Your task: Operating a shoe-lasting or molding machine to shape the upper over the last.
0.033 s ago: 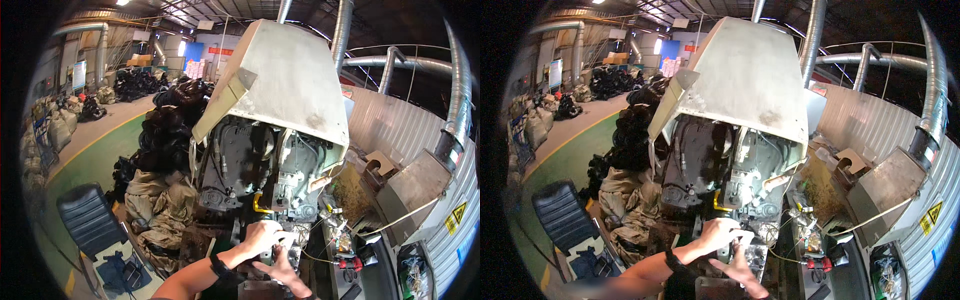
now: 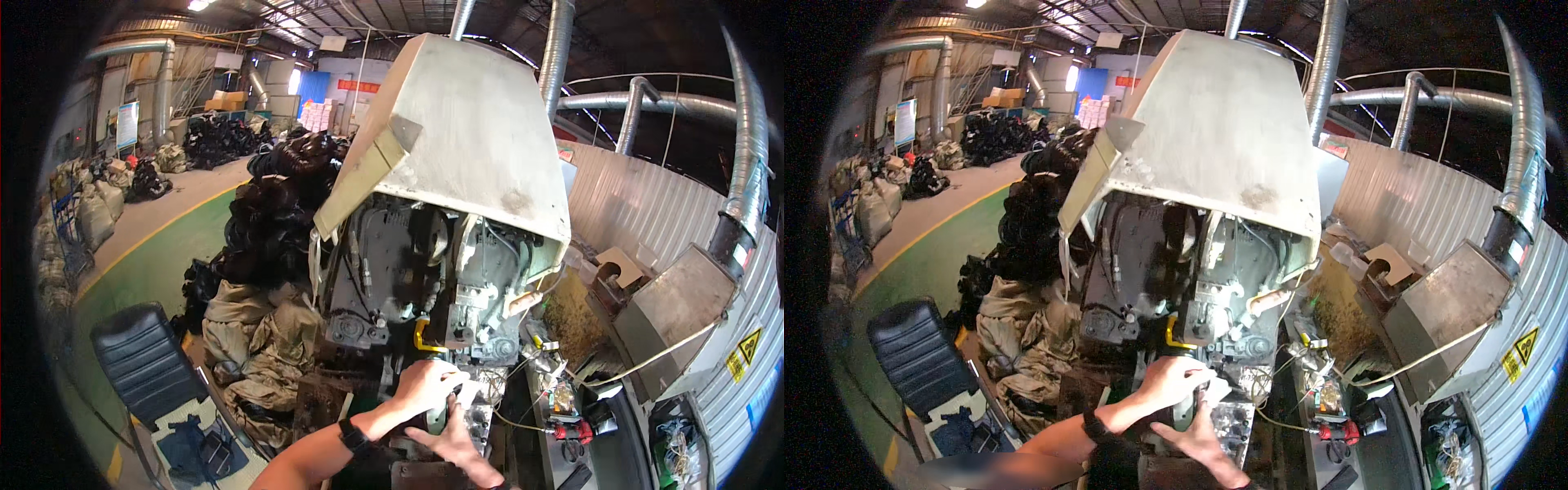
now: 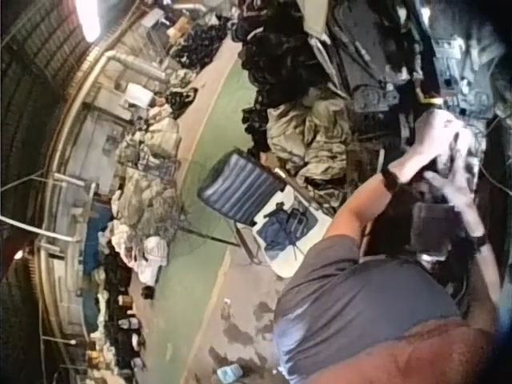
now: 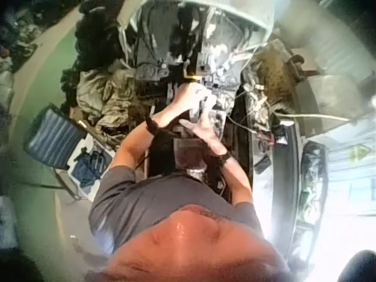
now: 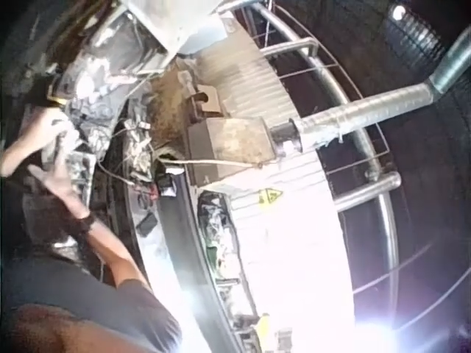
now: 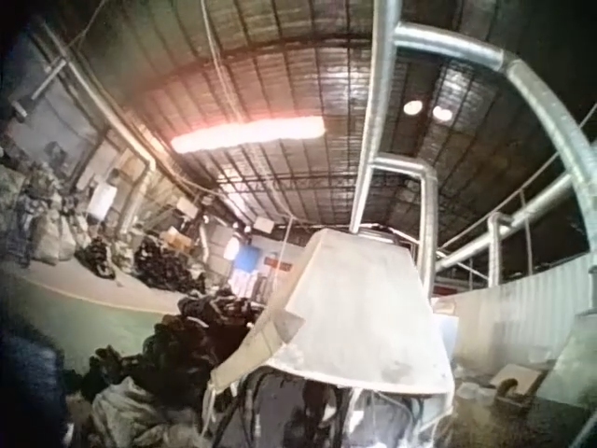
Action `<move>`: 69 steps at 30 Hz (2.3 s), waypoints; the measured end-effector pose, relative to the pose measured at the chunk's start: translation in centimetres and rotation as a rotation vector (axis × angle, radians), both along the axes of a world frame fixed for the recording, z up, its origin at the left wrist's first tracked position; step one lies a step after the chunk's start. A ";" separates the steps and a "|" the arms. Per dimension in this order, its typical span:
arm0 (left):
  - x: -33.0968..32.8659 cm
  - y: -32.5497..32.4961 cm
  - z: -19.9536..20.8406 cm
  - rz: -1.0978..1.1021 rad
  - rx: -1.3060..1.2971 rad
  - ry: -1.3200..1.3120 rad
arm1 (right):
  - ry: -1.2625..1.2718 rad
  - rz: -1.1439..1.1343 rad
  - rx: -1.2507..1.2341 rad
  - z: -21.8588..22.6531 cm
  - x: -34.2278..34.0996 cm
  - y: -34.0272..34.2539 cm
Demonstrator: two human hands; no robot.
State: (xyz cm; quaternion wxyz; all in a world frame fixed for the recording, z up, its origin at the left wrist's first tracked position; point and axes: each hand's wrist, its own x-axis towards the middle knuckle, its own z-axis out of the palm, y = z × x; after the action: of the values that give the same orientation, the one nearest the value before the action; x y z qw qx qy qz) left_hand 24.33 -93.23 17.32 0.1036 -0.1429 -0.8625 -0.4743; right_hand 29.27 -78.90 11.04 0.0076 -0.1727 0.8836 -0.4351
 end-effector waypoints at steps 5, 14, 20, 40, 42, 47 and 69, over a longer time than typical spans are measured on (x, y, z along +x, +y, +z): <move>1.1 -2.2 -5.9 0.157 0.485 0.301 | 0.231 -0.177 -0.058 -4.3 -0.7 -1.7; 0.3 -6.9 -10.1 0.273 0.848 -0.098 | -0.309 -0.251 -0.274 7.2 2.2 -0.9; 6.5 -1.6 0.0 -0.132 1.247 -0.272 | 0.227 0.113 -0.135 4.5 12.5 7.2; 18.1 37.8 -18.7 -0.779 0.249 -0.995 | 0.200 -1.584 -1.233 -10.7 43.7 47.9; 19.7 40.8 -21.0 -0.841 0.120 -0.908 | 0.610 -1.762 -1.090 -20.8 57.7 58.2; 18.2 39.1 -26.5 -0.717 -0.050 -0.909 | 0.816 -2.316 -0.793 -24.1 76.2 68.6; -3.4 75.4 -25.6 -0.929 -0.206 0.006 | -0.192 -1.484 -0.416 -24.8 41.0 50.0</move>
State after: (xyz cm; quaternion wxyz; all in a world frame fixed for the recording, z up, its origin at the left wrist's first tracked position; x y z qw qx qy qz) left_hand 20.98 -17.87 -8.27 -0.1317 -0.5243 -0.7494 -0.3822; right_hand 70.30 -28.89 -13.75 -0.2419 0.5049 0.6636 -0.4962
